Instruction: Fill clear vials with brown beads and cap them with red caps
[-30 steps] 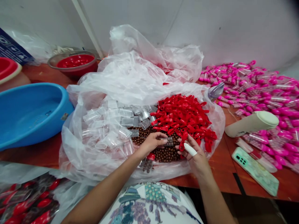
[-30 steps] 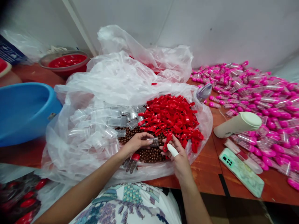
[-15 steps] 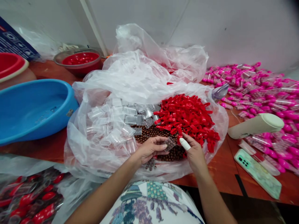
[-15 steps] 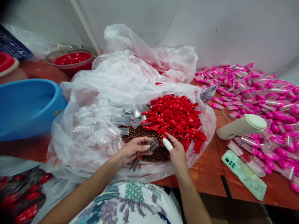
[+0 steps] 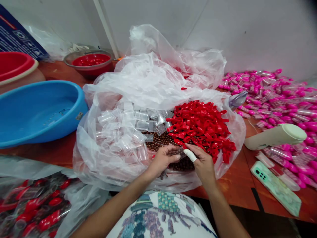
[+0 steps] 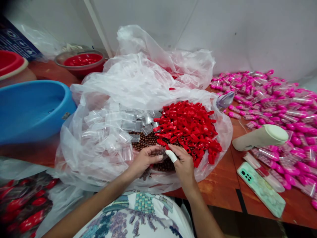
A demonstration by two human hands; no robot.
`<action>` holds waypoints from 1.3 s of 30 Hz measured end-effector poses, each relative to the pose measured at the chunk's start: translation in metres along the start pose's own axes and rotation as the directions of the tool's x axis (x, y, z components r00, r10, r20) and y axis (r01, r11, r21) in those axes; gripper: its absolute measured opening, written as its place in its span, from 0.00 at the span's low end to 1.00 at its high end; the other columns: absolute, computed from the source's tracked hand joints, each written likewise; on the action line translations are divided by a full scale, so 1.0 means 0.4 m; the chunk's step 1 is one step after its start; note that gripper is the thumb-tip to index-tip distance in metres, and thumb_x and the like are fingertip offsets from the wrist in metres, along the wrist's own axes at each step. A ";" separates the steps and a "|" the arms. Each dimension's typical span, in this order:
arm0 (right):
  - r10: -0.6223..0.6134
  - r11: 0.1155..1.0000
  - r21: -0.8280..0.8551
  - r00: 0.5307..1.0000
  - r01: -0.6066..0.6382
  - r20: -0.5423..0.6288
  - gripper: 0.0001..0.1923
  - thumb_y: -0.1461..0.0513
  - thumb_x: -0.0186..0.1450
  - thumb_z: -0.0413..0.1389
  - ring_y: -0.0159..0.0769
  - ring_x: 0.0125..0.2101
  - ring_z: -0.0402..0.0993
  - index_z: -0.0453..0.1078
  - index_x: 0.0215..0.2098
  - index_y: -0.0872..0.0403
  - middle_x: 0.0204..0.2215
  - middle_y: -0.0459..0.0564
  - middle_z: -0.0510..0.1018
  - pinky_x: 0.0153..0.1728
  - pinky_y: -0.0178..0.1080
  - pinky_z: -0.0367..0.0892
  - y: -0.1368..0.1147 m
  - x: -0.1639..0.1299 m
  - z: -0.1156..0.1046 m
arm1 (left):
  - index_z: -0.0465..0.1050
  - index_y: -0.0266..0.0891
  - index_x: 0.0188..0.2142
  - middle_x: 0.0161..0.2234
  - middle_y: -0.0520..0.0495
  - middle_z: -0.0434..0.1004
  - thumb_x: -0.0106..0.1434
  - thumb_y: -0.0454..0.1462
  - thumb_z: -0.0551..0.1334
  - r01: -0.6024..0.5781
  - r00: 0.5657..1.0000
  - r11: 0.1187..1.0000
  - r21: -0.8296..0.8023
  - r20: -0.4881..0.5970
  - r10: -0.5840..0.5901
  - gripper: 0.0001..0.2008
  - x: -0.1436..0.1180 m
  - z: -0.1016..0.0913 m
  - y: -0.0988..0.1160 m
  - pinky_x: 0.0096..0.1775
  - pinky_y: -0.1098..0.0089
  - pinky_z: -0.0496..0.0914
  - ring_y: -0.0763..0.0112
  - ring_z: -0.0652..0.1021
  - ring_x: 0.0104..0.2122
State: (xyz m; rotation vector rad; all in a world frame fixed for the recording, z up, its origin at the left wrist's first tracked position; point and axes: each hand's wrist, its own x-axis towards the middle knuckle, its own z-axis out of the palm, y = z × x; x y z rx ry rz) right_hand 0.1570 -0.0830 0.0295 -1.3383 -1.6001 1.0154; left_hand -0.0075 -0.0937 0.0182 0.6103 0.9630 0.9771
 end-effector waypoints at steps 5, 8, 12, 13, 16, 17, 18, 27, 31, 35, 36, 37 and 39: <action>-0.271 0.904 -0.310 0.955 0.296 0.121 0.30 0.60 0.58 0.57 0.45 0.52 0.64 0.56 0.58 0.49 0.52 0.55 0.68 0.51 0.51 0.60 0.017 -0.011 0.025 | 0.73 0.35 0.37 0.33 0.47 0.76 0.44 0.35 0.70 -0.057 0.997 0.996 -0.063 -0.061 0.053 0.19 -0.005 0.006 -0.002 0.35 0.73 0.68 0.71 0.75 0.33; -0.362 0.831 -0.394 0.920 0.392 0.151 0.37 0.59 0.57 0.58 0.47 0.53 0.61 0.49 0.61 0.51 0.54 0.58 0.65 0.51 0.53 0.59 0.038 -0.012 0.041 | 0.72 0.34 0.37 0.32 0.48 0.76 0.42 0.34 0.71 -0.036 0.998 0.995 -0.097 -0.055 0.031 0.20 -0.011 0.004 -0.005 0.34 0.75 0.67 0.73 0.75 0.31; -0.392 0.807 -0.412 0.906 0.423 0.161 0.32 0.60 0.56 0.57 0.46 0.49 0.65 0.52 0.58 0.51 0.50 0.56 0.68 0.48 0.50 0.62 0.049 -0.014 0.043 | 0.71 0.35 0.37 0.31 0.46 0.77 0.50 0.44 0.67 0.054 0.998 0.984 -0.171 -0.005 -0.056 0.18 -0.019 0.001 0.004 0.33 0.74 0.68 0.72 0.76 0.30; -0.394 0.802 -0.418 0.904 0.427 0.167 0.32 0.60 0.56 0.57 0.46 0.48 0.66 0.53 0.57 0.50 0.49 0.55 0.68 0.47 0.50 0.63 0.046 -0.016 0.042 | 0.71 0.35 0.37 0.31 0.45 0.77 0.54 0.49 0.62 0.097 0.995 0.974 -0.203 0.019 -0.095 0.20 -0.020 0.001 0.008 0.32 0.72 0.68 0.71 0.76 0.29; -0.386 0.784 -0.451 0.904 0.427 0.184 0.30 0.60 0.54 0.58 0.46 0.46 0.66 0.56 0.55 0.49 0.47 0.53 0.70 0.45 0.49 0.62 0.027 -0.026 0.040 | 0.71 0.35 0.38 0.30 0.42 0.78 0.58 0.55 0.52 0.199 0.979 0.933 -0.299 0.110 -0.173 0.26 -0.023 0.002 0.020 0.31 0.70 0.70 0.67 0.77 0.29; -0.383 0.779 -0.457 0.903 0.430 0.196 0.30 0.60 0.55 0.57 0.46 0.46 0.66 0.56 0.54 0.49 0.46 0.53 0.70 0.45 0.49 0.62 0.020 -0.030 0.040 | 0.71 0.35 0.38 0.30 0.42 0.78 0.58 0.56 0.52 0.207 0.976 0.923 -0.324 0.130 -0.173 0.26 -0.024 0.004 0.023 0.31 0.70 0.70 0.67 0.78 0.29; -0.383 0.775 -0.457 0.899 0.437 0.211 0.29 0.61 0.55 0.57 0.46 0.47 0.65 0.56 0.54 0.48 0.47 0.52 0.70 0.46 0.49 0.61 0.014 -0.034 0.042 | 0.71 0.35 0.38 0.30 0.43 0.78 0.59 0.55 0.51 0.204 0.976 0.917 -0.343 0.137 -0.166 0.26 -0.024 0.006 0.024 0.31 0.70 0.70 0.67 0.78 0.29; -0.422 0.778 -0.432 0.889 0.457 0.180 0.35 0.66 0.52 0.56 0.45 0.47 0.61 0.51 0.57 0.49 0.46 0.54 0.65 0.47 0.50 0.60 0.019 -0.060 0.059 | 0.73 0.33 0.37 0.24 0.45 0.76 0.60 0.48 0.54 0.222 0.975 0.921 -0.321 0.080 -0.207 0.20 -0.029 0.021 0.004 0.25 0.70 0.69 0.69 0.75 0.20; -0.416 0.785 -0.434 0.895 0.442 0.159 0.40 0.63 0.53 0.56 0.47 0.50 0.59 0.44 0.60 0.52 0.50 0.57 0.61 0.49 0.51 0.59 0.003 -0.059 0.054 | 0.71 0.33 0.39 0.24 0.46 0.75 0.60 0.45 0.53 0.225 0.974 0.916 -0.332 0.101 -0.203 0.18 -0.031 0.015 0.003 0.27 0.70 0.69 0.69 0.75 0.22; -0.397 0.746 -0.476 0.885 0.466 0.244 0.37 0.64 0.51 0.56 0.46 0.52 0.58 0.51 0.58 0.53 0.53 0.56 0.62 0.51 0.50 0.57 -0.015 -0.055 0.048 | 0.70 0.34 0.34 0.20 0.49 0.72 0.59 0.46 0.53 0.240 0.971 0.924 -0.298 0.073 -0.229 0.17 -0.032 0.019 -0.005 0.24 0.71 0.67 0.71 0.72 0.18; -0.403 0.736 -0.482 0.880 0.475 0.251 0.36 0.64 0.51 0.55 0.46 0.51 0.59 0.53 0.57 0.52 0.52 0.55 0.63 0.51 0.50 0.57 -0.015 -0.054 0.049 | 0.69 0.35 0.31 0.19 0.49 0.71 0.58 0.47 0.54 0.245 0.969 0.924 -0.292 0.061 -0.238 0.17 -0.032 0.022 -0.009 0.23 0.72 0.66 0.72 0.71 0.17; -0.412 0.727 -0.488 0.875 0.483 0.253 0.34 0.64 0.51 0.55 0.46 0.51 0.59 0.54 0.56 0.52 0.51 0.54 0.65 0.52 0.50 0.56 -0.013 -0.055 0.050 | 0.68 0.35 0.29 0.19 0.50 0.70 0.58 0.47 0.54 0.250 0.968 0.924 -0.290 0.052 -0.246 0.17 -0.032 0.024 -0.014 0.22 0.73 0.65 0.73 0.70 0.16; -0.446 0.707 -0.494 0.861 0.506 0.244 0.32 0.63 0.51 0.56 0.46 0.50 0.60 0.56 0.55 0.52 0.50 0.53 0.67 0.52 0.50 0.55 -0.006 -0.057 0.054 | 0.67 0.35 0.26 0.18 0.50 0.68 0.57 0.48 0.53 0.258 0.966 0.925 -0.280 0.050 -0.254 0.18 -0.034 0.030 -0.023 0.21 0.74 0.64 0.75 0.69 0.16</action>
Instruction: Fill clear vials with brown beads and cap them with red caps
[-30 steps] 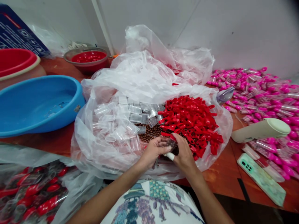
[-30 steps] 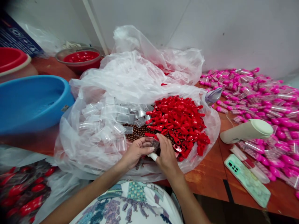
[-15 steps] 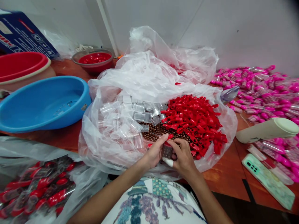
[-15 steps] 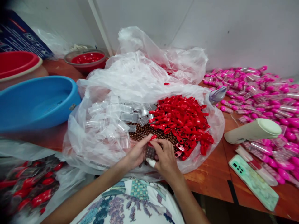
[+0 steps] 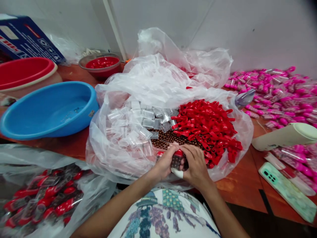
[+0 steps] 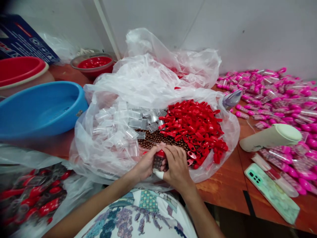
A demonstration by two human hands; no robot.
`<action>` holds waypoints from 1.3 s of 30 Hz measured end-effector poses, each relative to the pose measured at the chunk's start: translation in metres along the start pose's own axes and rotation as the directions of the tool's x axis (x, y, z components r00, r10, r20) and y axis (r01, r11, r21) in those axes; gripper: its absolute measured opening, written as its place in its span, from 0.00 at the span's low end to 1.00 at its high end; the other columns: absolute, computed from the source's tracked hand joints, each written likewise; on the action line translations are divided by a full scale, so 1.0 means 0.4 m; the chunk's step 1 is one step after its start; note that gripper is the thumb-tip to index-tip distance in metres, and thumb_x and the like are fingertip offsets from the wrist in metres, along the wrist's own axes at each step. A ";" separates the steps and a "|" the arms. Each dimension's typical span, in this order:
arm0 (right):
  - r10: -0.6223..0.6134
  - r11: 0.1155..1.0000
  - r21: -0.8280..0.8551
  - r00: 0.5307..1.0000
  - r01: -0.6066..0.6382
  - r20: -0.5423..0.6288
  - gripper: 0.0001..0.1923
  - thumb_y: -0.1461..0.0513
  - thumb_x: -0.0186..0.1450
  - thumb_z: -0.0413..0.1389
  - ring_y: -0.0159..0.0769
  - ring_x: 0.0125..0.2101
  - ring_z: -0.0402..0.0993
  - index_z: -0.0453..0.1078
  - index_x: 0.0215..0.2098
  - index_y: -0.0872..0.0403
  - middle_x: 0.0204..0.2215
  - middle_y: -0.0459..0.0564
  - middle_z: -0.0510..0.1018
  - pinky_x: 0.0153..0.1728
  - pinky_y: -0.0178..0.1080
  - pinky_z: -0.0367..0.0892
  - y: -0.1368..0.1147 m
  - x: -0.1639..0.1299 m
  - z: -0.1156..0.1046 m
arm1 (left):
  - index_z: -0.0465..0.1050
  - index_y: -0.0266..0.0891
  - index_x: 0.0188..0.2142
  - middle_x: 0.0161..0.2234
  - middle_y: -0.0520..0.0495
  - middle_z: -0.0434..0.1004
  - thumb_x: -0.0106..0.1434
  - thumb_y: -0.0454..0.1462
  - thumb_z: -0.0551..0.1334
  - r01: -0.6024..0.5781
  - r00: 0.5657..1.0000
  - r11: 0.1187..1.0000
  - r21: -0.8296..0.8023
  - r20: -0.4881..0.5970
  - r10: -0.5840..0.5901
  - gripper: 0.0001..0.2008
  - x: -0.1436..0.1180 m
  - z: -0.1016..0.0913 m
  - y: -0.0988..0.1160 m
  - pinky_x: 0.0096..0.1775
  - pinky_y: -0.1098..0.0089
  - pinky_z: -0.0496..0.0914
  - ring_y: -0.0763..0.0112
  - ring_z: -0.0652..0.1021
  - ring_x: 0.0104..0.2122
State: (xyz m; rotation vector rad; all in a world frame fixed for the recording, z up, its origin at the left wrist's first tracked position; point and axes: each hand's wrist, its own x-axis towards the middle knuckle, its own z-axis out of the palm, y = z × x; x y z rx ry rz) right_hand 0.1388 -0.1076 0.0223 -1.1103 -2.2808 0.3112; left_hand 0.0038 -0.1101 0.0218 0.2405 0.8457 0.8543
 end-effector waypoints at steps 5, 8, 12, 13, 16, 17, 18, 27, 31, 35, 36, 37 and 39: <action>-0.029 1.000 -0.010 0.997 0.028 -0.073 0.30 0.61 0.53 0.56 0.45 0.50 0.61 0.57 0.54 0.53 0.49 0.54 0.68 0.53 0.51 0.53 0.002 -0.006 0.019 | 0.69 0.36 0.39 0.22 0.51 0.70 0.60 0.48 0.51 -0.156 0.987 0.948 0.278 0.014 0.158 0.19 -0.018 0.000 0.023 0.25 0.72 0.65 0.73 0.70 0.20; 0.019 1.000 0.017 0.999 -0.018 -0.039 0.32 0.58 0.54 0.57 0.47 0.51 0.59 0.56 0.56 0.53 0.50 0.55 0.67 0.53 0.51 0.54 -0.007 0.003 0.020 | 0.67 0.38 0.46 0.36 0.47 0.73 0.64 0.44 0.49 -0.390 0.871 0.572 0.722 0.088 0.483 0.18 -0.039 -0.024 0.085 0.41 0.68 0.67 0.68 0.73 0.37; -0.016 0.998 0.066 0.992 0.008 0.125 0.36 0.53 0.54 0.58 0.48 0.56 0.54 0.54 0.58 0.54 0.54 0.56 0.63 0.55 0.52 0.52 -0.036 0.016 0.025 | 0.65 0.38 0.49 0.46 0.42 0.68 0.63 0.36 0.52 -0.070 0.702 -0.212 0.975 0.199 0.684 0.15 -0.043 -0.093 0.164 0.48 0.62 0.62 0.62 0.68 0.46; -0.040 0.997 0.068 0.987 0.030 0.156 0.38 0.52 0.54 0.58 0.49 0.57 0.52 0.54 0.59 0.55 0.55 0.56 0.63 0.56 0.53 0.50 -0.043 0.019 0.029 | 0.65 0.38 0.50 0.46 0.41 0.68 0.61 0.34 0.54 0.048 0.705 -0.335 0.941 0.206 0.679 0.16 -0.039 -0.110 0.175 0.47 0.62 0.63 0.61 0.67 0.46; -0.092 0.994 0.068 0.975 0.080 0.202 0.42 0.50 0.54 0.58 0.51 0.59 0.48 0.51 0.61 0.57 0.56 0.59 0.61 0.57 0.55 0.47 -0.054 0.022 0.040 | 0.65 0.38 0.50 0.43 0.41 0.69 0.59 0.29 0.54 0.211 0.749 -0.535 0.818 0.216 0.626 0.19 -0.023 -0.139 0.191 0.41 0.63 0.67 0.59 0.67 0.44; -0.086 0.995 0.068 0.976 0.074 0.198 0.40 0.51 0.56 0.58 0.50 0.58 0.49 0.50 0.61 0.57 0.56 0.59 0.61 0.57 0.54 0.49 -0.050 0.022 0.041 | 0.65 0.39 0.50 0.42 0.42 0.69 0.59 0.29 0.53 0.219 0.754 -0.557 0.801 0.223 0.617 0.19 -0.021 -0.140 0.194 0.40 0.64 0.67 0.59 0.67 0.43; -0.066 0.996 0.071 0.981 0.054 0.183 0.37 0.53 0.58 0.57 0.48 0.58 0.50 0.51 0.61 0.55 0.56 0.58 0.61 0.56 0.53 0.51 -0.043 0.022 0.040 | 0.65 0.40 0.50 0.41 0.42 0.70 0.59 0.29 0.53 0.214 0.751 -0.559 0.801 0.231 0.619 0.19 -0.021 -0.137 0.196 0.40 0.64 0.67 0.60 0.67 0.42; 0.257 0.962 0.123 0.959 -0.242 -0.122 0.26 0.73 0.54 0.45 0.41 0.45 0.62 0.68 0.48 0.50 0.44 0.51 0.70 0.48 0.48 0.60 0.092 0.001 -0.036 | 0.70 0.40 0.46 0.41 0.47 0.72 0.58 0.32 0.55 -0.200 0.766 -0.067 0.977 0.199 0.612 0.16 0.005 -0.088 0.175 0.44 0.68 0.66 0.68 0.73 0.40; 0.308 0.950 0.114 0.932 -0.290 -0.193 0.25 0.73 0.54 0.44 0.40 0.45 0.63 0.69 0.45 0.49 0.43 0.49 0.70 0.48 0.48 0.60 0.115 -0.014 -0.057 | 0.73 0.39 0.44 0.41 0.46 0.76 0.55 0.34 0.59 -0.177 0.832 0.073 0.982 0.110 0.544 0.15 0.065 -0.092 0.140 0.44 0.68 0.66 0.66 0.74 0.40; 0.331 0.943 0.120 0.919 -0.311 -0.214 0.25 0.73 0.53 0.44 0.40 0.45 0.62 0.69 0.44 0.49 0.43 0.48 0.70 0.48 0.48 0.60 0.125 -0.023 -0.063 | 0.75 0.39 0.42 0.40 0.46 0.76 0.53 0.34 0.61 -0.184 0.853 0.109 0.977 0.103 0.512 0.15 0.107 -0.072 0.122 0.45 0.68 0.65 0.65 0.74 0.40; 0.337 0.941 0.123 0.918 -0.317 -0.212 0.25 0.73 0.53 0.44 0.40 0.45 0.62 0.70 0.44 0.49 0.43 0.49 0.70 0.48 0.48 0.60 0.126 -0.024 -0.063 | 0.76 0.39 0.41 0.39 0.46 0.76 0.53 0.34 0.62 -0.196 0.855 0.098 0.976 0.121 0.504 0.15 0.115 -0.065 0.119 0.45 0.68 0.65 0.65 0.74 0.39; 0.343 0.938 0.127 0.916 -0.323 -0.208 0.25 0.73 0.54 0.44 0.40 0.45 0.62 0.70 0.44 0.49 0.43 0.49 0.70 0.48 0.48 0.60 0.128 -0.025 -0.063 | 0.76 0.39 0.40 0.38 0.46 0.76 0.52 0.34 0.63 -0.208 0.859 0.092 0.974 0.137 0.493 0.15 0.122 -0.057 0.116 0.45 0.68 0.65 0.65 0.74 0.39; 0.352 0.934 0.130 0.914 -0.332 -0.202 0.24 0.73 0.54 0.44 0.40 0.45 0.62 0.70 0.44 0.49 0.43 0.49 0.70 0.48 0.48 0.60 0.129 -0.027 -0.062 | 0.77 0.39 0.40 0.37 0.46 0.77 0.51 0.34 0.63 -0.228 0.876 0.117 0.967 0.151 0.458 0.14 0.137 -0.045 0.108 0.44 0.67 0.65 0.65 0.75 0.38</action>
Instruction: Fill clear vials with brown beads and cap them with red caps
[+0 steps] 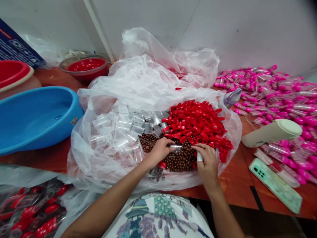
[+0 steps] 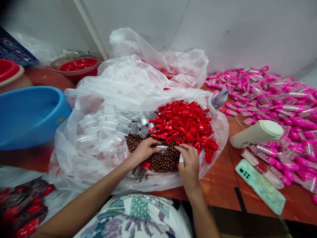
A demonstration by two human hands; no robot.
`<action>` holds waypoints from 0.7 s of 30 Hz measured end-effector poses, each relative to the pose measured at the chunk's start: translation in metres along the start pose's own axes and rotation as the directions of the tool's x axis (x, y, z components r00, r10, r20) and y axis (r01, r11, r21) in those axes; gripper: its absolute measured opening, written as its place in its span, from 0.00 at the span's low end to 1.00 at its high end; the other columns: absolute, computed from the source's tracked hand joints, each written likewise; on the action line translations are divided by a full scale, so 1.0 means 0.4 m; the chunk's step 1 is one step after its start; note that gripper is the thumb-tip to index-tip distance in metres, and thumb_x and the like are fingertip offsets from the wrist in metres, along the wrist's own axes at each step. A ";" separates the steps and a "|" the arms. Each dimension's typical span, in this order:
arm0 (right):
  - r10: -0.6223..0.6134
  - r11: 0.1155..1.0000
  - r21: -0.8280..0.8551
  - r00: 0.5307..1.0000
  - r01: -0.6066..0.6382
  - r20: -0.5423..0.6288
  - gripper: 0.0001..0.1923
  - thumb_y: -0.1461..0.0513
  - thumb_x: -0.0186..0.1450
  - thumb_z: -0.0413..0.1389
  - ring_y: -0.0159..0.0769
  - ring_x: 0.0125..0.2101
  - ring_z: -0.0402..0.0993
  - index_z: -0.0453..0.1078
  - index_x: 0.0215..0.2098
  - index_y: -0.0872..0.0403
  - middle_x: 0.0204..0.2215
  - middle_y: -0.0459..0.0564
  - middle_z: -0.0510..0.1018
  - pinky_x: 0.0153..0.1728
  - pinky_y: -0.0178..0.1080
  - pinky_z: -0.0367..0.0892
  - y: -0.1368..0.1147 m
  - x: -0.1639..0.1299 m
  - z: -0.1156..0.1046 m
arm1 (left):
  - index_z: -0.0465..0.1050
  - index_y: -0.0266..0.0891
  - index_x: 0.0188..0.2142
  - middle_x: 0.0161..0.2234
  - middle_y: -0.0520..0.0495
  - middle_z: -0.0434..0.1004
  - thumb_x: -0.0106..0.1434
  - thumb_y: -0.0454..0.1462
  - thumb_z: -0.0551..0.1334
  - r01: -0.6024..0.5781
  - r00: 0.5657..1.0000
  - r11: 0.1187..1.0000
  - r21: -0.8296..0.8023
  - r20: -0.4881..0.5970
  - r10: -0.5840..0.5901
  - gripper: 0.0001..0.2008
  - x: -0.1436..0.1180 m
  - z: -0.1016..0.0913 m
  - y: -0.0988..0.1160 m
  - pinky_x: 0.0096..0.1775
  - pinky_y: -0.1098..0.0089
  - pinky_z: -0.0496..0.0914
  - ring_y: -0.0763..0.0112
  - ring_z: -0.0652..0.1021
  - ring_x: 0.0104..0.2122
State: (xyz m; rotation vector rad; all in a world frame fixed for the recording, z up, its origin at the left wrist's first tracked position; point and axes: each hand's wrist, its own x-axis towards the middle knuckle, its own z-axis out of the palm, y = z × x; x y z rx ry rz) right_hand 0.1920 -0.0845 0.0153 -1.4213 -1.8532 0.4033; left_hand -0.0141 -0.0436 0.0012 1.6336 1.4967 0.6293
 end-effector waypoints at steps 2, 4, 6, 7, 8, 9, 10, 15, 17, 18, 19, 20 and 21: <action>0.005 1.000 0.000 1.000 -0.005 0.005 0.24 0.73 0.55 0.44 0.41 0.45 0.62 0.70 0.44 0.49 0.43 0.49 0.70 0.48 0.48 0.60 0.002 -0.001 0.001 | 0.77 0.38 0.39 0.37 0.46 0.77 0.50 0.34 0.63 0.011 0.999 0.998 -0.066 0.042 -0.009 0.14 0.009 0.015 0.004 0.44 0.67 0.65 0.64 0.75 0.37; 0.006 1.000 0.001 1.000 -0.006 0.003 0.24 0.73 0.56 0.43 0.41 0.45 0.62 0.70 0.44 0.48 0.44 0.49 0.69 0.48 0.48 0.60 0.005 -0.002 0.001 | 0.77 0.38 0.38 0.37 0.46 0.78 0.50 0.33 0.64 0.024 0.997 0.990 -0.139 0.073 -0.014 0.14 0.015 0.028 0.005 0.44 0.66 0.65 0.64 0.75 0.36; 0.010 1.000 -0.006 1.000 -0.010 -0.008 0.24 0.72 0.56 0.43 0.42 0.45 0.62 0.70 0.44 0.48 0.43 0.49 0.70 0.47 0.49 0.60 0.007 -0.001 -0.001 | 0.77 0.37 0.38 0.35 0.46 0.78 0.49 0.33 0.64 0.043 0.995 0.976 -0.212 0.095 -0.023 0.14 0.017 0.034 0.006 0.43 0.67 0.65 0.65 0.75 0.34; 0.013 1.000 -0.013 1.000 -0.013 -0.016 0.24 0.72 0.57 0.43 0.42 0.45 0.62 0.70 0.44 0.48 0.43 0.49 0.70 0.47 0.49 0.60 0.008 -0.001 -0.002 | 0.77 0.36 0.37 0.34 0.47 0.77 0.48 0.32 0.64 0.058 0.994 0.966 -0.253 0.107 -0.032 0.14 0.017 0.034 0.007 0.41 0.67 0.65 0.66 0.74 0.33; 0.014 1.000 -0.019 1.000 -0.015 -0.022 0.23 0.72 0.57 0.43 0.42 0.45 0.63 0.70 0.44 0.48 0.43 0.49 0.70 0.47 0.49 0.59 0.010 0.000 -0.004 | 0.76 0.35 0.37 0.32 0.47 0.77 0.48 0.32 0.64 0.078 0.992 0.951 -0.298 0.121 -0.043 0.14 0.016 0.033 0.008 0.40 0.68 0.66 0.68 0.74 0.32; 0.014 1.000 -0.026 1.000 -0.015 -0.026 0.23 0.72 0.57 0.43 0.42 0.45 0.63 0.70 0.44 0.48 0.43 0.49 0.70 0.47 0.49 0.59 0.011 0.001 -0.006 | 0.76 0.35 0.36 0.30 0.48 0.76 0.47 0.32 0.64 0.099 0.989 0.933 -0.346 0.136 -0.055 0.14 0.015 0.030 0.009 0.38 0.68 0.66 0.69 0.73 0.30; 0.012 0.999 -0.031 1.000 -0.013 -0.029 0.23 0.72 0.57 0.43 0.42 0.45 0.63 0.70 0.44 0.48 0.42 0.49 0.70 0.48 0.49 0.59 0.011 0.002 -0.008 | 0.76 0.34 0.36 0.29 0.49 0.76 0.47 0.33 0.64 0.121 0.987 0.910 -0.396 0.150 -0.066 0.14 0.013 0.027 0.011 0.37 0.69 0.66 0.70 0.72 0.29; 0.011 0.999 -0.046 1.000 -0.011 -0.011 0.22 0.72 0.58 0.43 0.41 0.45 0.62 0.70 0.45 0.49 0.42 0.50 0.70 0.47 0.47 0.59 0.015 0.010 -0.008 | 0.76 0.33 0.37 0.27 0.50 0.74 0.44 0.33 0.67 0.232 0.970 0.756 -0.612 0.200 -0.136 0.17 0.000 0.007 0.016 0.35 0.71 0.65 0.74 0.71 0.26; 0.005 0.999 -0.053 1.000 -0.004 0.005 0.22 0.71 0.58 0.43 0.40 0.45 0.62 0.69 0.45 0.49 0.43 0.50 0.70 0.47 0.47 0.59 0.016 0.018 -0.002 | 0.75 0.33 0.39 0.28 0.49 0.75 0.43 0.34 0.68 0.268 0.962 0.699 -0.663 0.223 -0.157 0.20 -0.008 -0.001 0.013 0.35 0.71 0.66 0.74 0.72 0.27; -0.002 0.998 -0.058 1.000 0.003 0.014 0.22 0.71 0.58 0.44 0.40 0.44 0.62 0.69 0.46 0.49 0.43 0.50 0.70 0.47 0.47 0.60 0.017 0.024 0.002 | 0.75 0.33 0.40 0.29 0.49 0.75 0.43 0.34 0.69 0.281 0.959 0.673 -0.684 0.236 -0.160 0.21 -0.013 -0.005 0.012 0.36 0.70 0.66 0.74 0.72 0.27; -0.009 0.998 -0.064 1.000 0.010 0.023 0.22 0.71 0.58 0.44 0.40 0.44 0.63 0.69 0.46 0.49 0.42 0.50 0.70 0.47 0.47 0.60 0.018 0.030 0.006 | 0.75 0.33 0.40 0.30 0.48 0.75 0.42 0.34 0.69 0.292 0.955 0.647 -0.704 0.251 -0.159 0.22 -0.020 -0.011 0.010 0.37 0.70 0.67 0.74 0.73 0.28; -0.017 0.997 -0.070 0.999 0.019 0.032 0.22 0.71 0.58 0.44 0.41 0.44 0.63 0.69 0.46 0.49 0.42 0.50 0.71 0.46 0.47 0.60 0.019 0.036 0.011 | 0.75 0.33 0.40 0.31 0.47 0.76 0.42 0.34 0.70 0.304 0.951 0.619 -0.724 0.267 -0.155 0.22 -0.027 -0.018 0.009 0.38 0.69 0.67 0.73 0.74 0.29; -0.026 0.996 -0.079 0.999 0.029 0.042 0.21 0.70 0.59 0.45 0.41 0.43 0.63 0.69 0.46 0.49 0.42 0.50 0.71 0.46 0.47 0.61 0.019 0.043 0.016 | 0.75 0.32 0.40 0.32 0.46 0.76 0.42 0.35 0.70 0.316 0.947 0.590 -0.743 0.285 -0.149 0.22 -0.037 -0.027 0.009 0.39 0.68 0.67 0.72 0.74 0.30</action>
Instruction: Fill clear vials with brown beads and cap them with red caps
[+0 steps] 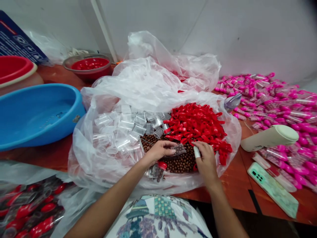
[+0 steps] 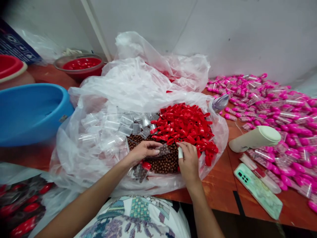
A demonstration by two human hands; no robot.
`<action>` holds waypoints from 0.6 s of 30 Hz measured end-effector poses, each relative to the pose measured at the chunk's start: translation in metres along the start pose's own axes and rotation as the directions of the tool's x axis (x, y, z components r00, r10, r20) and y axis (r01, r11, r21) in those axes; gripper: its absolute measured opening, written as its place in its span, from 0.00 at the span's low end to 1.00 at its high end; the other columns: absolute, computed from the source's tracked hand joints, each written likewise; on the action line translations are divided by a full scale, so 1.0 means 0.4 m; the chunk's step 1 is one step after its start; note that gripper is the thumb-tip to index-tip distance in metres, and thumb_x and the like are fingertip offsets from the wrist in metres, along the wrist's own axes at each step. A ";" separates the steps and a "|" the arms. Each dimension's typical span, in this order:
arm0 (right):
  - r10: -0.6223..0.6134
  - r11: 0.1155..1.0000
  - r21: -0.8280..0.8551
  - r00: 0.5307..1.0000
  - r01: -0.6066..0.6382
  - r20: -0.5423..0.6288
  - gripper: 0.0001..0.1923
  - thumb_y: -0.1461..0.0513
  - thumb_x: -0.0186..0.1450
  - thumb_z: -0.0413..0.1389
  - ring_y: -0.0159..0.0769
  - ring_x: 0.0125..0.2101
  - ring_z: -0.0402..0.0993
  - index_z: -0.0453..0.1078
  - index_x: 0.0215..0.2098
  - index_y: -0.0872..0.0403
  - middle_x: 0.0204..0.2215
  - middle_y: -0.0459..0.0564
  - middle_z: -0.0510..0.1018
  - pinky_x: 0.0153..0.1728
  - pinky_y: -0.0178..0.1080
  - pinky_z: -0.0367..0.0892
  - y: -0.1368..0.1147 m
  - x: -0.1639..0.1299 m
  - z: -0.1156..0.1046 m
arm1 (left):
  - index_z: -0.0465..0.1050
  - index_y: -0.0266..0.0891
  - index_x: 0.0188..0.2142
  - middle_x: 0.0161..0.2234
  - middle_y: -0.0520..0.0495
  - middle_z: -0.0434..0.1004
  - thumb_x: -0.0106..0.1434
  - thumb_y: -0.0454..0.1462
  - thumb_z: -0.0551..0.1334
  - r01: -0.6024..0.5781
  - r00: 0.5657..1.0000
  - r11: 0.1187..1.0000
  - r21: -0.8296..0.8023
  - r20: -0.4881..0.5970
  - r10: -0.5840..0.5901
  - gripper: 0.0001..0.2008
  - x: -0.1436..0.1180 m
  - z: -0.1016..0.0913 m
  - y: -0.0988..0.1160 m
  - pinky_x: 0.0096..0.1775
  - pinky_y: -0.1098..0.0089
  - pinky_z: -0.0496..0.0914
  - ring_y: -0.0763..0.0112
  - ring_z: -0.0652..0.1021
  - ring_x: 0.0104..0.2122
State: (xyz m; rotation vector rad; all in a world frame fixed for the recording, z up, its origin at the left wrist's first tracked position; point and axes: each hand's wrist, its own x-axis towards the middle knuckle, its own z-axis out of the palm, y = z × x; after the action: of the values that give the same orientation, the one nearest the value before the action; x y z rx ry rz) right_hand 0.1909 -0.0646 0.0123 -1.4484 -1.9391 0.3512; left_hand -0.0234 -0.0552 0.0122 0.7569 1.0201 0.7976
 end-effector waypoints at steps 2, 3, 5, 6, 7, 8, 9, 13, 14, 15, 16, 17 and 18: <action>-0.029 0.999 -0.024 0.999 0.030 0.028 0.20 0.69 0.59 0.46 0.41 0.43 0.63 0.69 0.46 0.49 0.41 0.51 0.71 0.45 0.47 0.62 0.000 0.015 0.011 | 0.75 0.33 0.39 0.34 0.45 0.77 0.42 0.35 0.71 0.025 0.999 0.997 -0.071 0.030 -0.023 0.22 -0.027 -0.012 0.009 0.40 0.67 0.68 0.71 0.75 0.31; -0.051 0.998 -0.041 0.998 0.053 0.046 0.19 0.69 0.60 0.46 0.41 0.43 0.63 0.69 0.46 0.50 0.41 0.51 0.72 0.45 0.46 0.62 0.000 0.023 0.016 | 0.75 0.33 0.39 0.34 0.46 0.77 0.42 0.35 0.71 0.029 0.999 0.995 -0.099 0.031 -0.026 0.21 -0.042 -0.018 0.013 0.40 0.66 0.68 0.70 0.75 0.32; -0.112 0.989 -0.087 0.990 0.119 0.088 0.18 0.68 0.61 0.47 0.42 0.44 0.62 0.69 0.47 0.50 0.42 0.52 0.72 0.45 0.46 0.62 -0.002 0.039 0.027 | 0.74 0.34 0.38 0.34 0.47 0.76 0.43 0.35 0.71 0.003 1.000 0.994 -0.106 -0.012 -0.004 0.20 -0.072 -0.030 0.021 0.40 0.68 0.69 0.72 0.75 0.32; -0.146 0.981 -0.111 0.983 0.157 0.108 0.18 0.67 0.62 0.47 0.43 0.44 0.62 0.68 0.48 0.51 0.43 0.52 0.72 0.46 0.47 0.62 -0.004 0.046 0.032 | 0.73 0.34 0.37 0.34 0.48 0.76 0.43 0.35 0.70 -0.019 0.999 0.996 -0.089 -0.042 0.015 0.19 -0.086 -0.034 0.022 0.39 0.69 0.69 0.73 0.75 0.32; -0.178 0.972 -0.131 0.976 0.195 0.128 0.18 0.66 0.62 0.47 0.43 0.45 0.62 0.68 0.49 0.51 0.45 0.52 0.72 0.46 0.47 0.62 -0.007 0.052 0.037 | 0.72 0.34 0.37 0.34 0.48 0.75 0.44 0.35 0.70 -0.041 0.997 0.997 -0.067 -0.069 0.036 0.19 -0.098 -0.038 0.023 0.38 0.71 0.68 0.74 0.75 0.31; -0.206 0.963 -0.148 0.968 0.227 0.146 0.18 0.65 0.63 0.48 0.44 0.45 0.62 0.67 0.50 0.51 0.46 0.53 0.72 0.46 0.48 0.62 -0.011 0.058 0.043 | 0.72 0.35 0.37 0.33 0.49 0.75 0.45 0.35 0.70 -0.060 0.995 0.997 -0.050 -0.085 0.055 0.18 -0.108 -0.040 0.021 0.37 0.72 0.68 0.75 0.74 0.31; -0.226 0.954 -0.161 0.961 0.252 0.159 0.18 0.64 0.63 0.49 0.44 0.45 0.62 0.66 0.51 0.51 0.47 0.53 0.71 0.46 0.49 0.61 -0.015 0.064 0.049 | 0.71 0.35 0.37 0.32 0.49 0.74 0.46 0.35 0.69 -0.070 0.994 0.996 -0.048 -0.090 0.066 0.18 -0.116 -0.040 0.019 0.36 0.72 0.68 0.75 0.74 0.30; -0.272 0.926 -0.207 0.938 0.316 0.217 0.20 0.63 0.62 0.51 0.45 0.45 0.62 0.64 0.53 0.51 0.48 0.54 0.71 0.44 0.49 0.61 -0.042 0.079 0.076 | 0.69 0.37 0.40 0.33 0.50 0.73 0.47 0.35 0.69 -0.072 0.997 0.984 -0.165 -0.044 0.065 0.20 -0.134 -0.031 0.010 0.37 0.70 0.69 0.75 0.74 0.31; -0.277 0.919 -0.220 0.933 0.327 0.231 0.21 0.64 0.62 0.51 0.45 0.45 0.61 0.64 0.53 0.51 0.48 0.54 0.71 0.44 0.48 0.60 -0.049 0.082 0.083 | 0.68 0.37 0.41 0.34 0.49 0.73 0.47 0.34 0.69 -0.068 0.997 0.977 -0.200 -0.036 0.062 0.21 -0.136 -0.027 0.010 0.38 0.69 0.70 0.74 0.75 0.32; -0.278 0.913 -0.232 0.928 0.335 0.247 0.21 0.66 0.61 0.51 0.45 0.45 0.61 0.65 0.52 0.51 0.47 0.54 0.71 0.44 0.48 0.60 -0.056 0.084 0.090 | 0.68 0.37 0.42 0.36 0.48 0.73 0.46 0.34 0.69 -0.061 0.998 0.971 -0.231 -0.028 0.056 0.22 -0.138 -0.024 0.010 0.38 0.68 0.70 0.73 0.75 0.33; -0.277 0.910 -0.239 0.925 0.339 0.261 0.20 0.67 0.60 0.51 0.45 0.44 0.61 0.66 0.51 0.51 0.45 0.54 0.72 0.43 0.47 0.60 -0.061 0.086 0.096 | 0.68 0.37 0.43 0.37 0.46 0.74 0.46 0.33 0.70 -0.056 0.998 0.965 -0.256 -0.027 0.051 0.23 -0.140 -0.021 0.011 0.39 0.67 0.70 0.72 0.75 0.34; -0.274 0.909 -0.240 0.923 0.340 0.271 0.19 0.68 0.60 0.51 0.45 0.44 0.61 0.68 0.49 0.51 0.43 0.54 0.73 0.43 0.47 0.60 -0.065 0.087 0.102 | 0.68 0.37 0.44 0.39 0.45 0.74 0.46 0.33 0.70 -0.052 0.999 0.960 -0.275 -0.029 0.046 0.24 -0.141 -0.020 0.013 0.40 0.67 0.70 0.71 0.75 0.35; -0.269 0.914 -0.231 0.924 0.334 0.272 0.17 0.68 0.60 0.51 0.45 0.44 0.61 0.69 0.47 0.51 0.42 0.54 0.73 0.42 0.46 0.60 -0.068 0.088 0.105 | 0.69 0.36 0.44 0.41 0.44 0.73 0.45 0.33 0.70 -0.046 0.999 0.957 -0.287 -0.026 0.041 0.24 -0.143 -0.020 0.014 0.40 0.67 0.70 0.70 0.75 0.37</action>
State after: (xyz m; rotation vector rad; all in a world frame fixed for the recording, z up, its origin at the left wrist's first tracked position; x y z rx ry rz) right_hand 0.1378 -0.0342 0.0099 -1.2831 -2.4458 0.1159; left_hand -0.0494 -0.0998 0.0388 0.5232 0.8827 0.9693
